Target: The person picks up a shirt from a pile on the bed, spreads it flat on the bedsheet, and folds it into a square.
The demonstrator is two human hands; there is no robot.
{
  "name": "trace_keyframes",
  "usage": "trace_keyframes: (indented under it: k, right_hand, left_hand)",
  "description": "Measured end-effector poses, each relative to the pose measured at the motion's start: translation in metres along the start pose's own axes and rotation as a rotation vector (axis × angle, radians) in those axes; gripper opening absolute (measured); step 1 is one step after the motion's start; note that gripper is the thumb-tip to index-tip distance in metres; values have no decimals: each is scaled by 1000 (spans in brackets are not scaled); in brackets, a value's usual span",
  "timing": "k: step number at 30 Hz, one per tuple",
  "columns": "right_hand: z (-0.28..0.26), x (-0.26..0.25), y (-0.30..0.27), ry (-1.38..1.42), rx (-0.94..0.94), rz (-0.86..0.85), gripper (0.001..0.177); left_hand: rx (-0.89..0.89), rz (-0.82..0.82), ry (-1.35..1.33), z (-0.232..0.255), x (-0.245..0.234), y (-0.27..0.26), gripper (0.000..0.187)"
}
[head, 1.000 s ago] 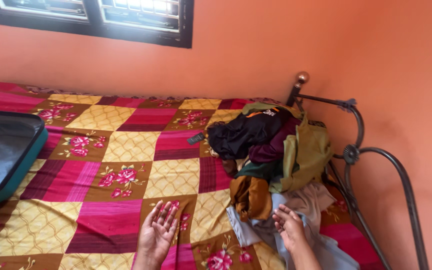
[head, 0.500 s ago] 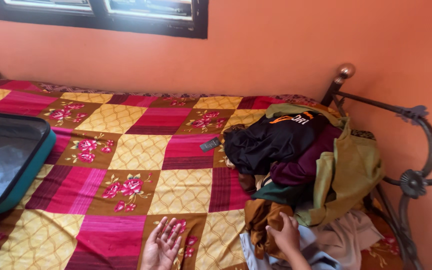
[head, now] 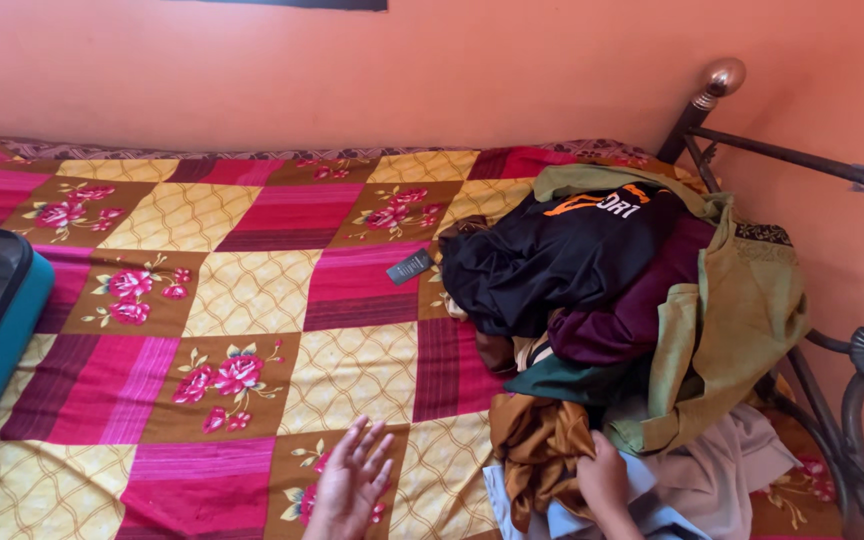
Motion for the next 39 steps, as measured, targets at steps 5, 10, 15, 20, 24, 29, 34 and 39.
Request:
trace_keyframes:
  k: [5,10,15,20,24,29,34,39]
  right_hand:
    - [-4,-6,-36,287,-35,-201,47]
    - [-35,-6,-94,538,129,-506,52]
    - [-121,-57,-149,739,-181,-586,53]
    - [-175,-98,-202,738,-239,-718,55]
    - [-191,-109,-244,819,-271,-823,55]
    - [-191,-109,-297,469,-296,-815,45]
    - [-233,-108,-370,335,-805,-891,36]
    - [-272,-136,-387,701,-244,-852,47]
  left_hand:
    - [1,-119,494,-29,24,-18,60]
    - [181,-560,682,-49,42,-60,58]
    - [484,-731,1312,-25,78,-162,95]
    - [582,-754,1414,-16,80,-230,105]
    - [583,-755,1396,-21,60,-261,106]
    - [679,-777,1284,-26,31,-292,114]
    - [956,-743,1213,-15,-5,-317,81]
    - [680,-474,1122,8,-49,-325,53]
Point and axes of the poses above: each hand's wrist, its own y-axis towards the middle knuckle, its own x-axis out of the palm, z = x × y, the point moved 3 cm from there along y, towards the middle knuckle, and after that the axes turned 4 degrees about -y, right-handed, at the moved point
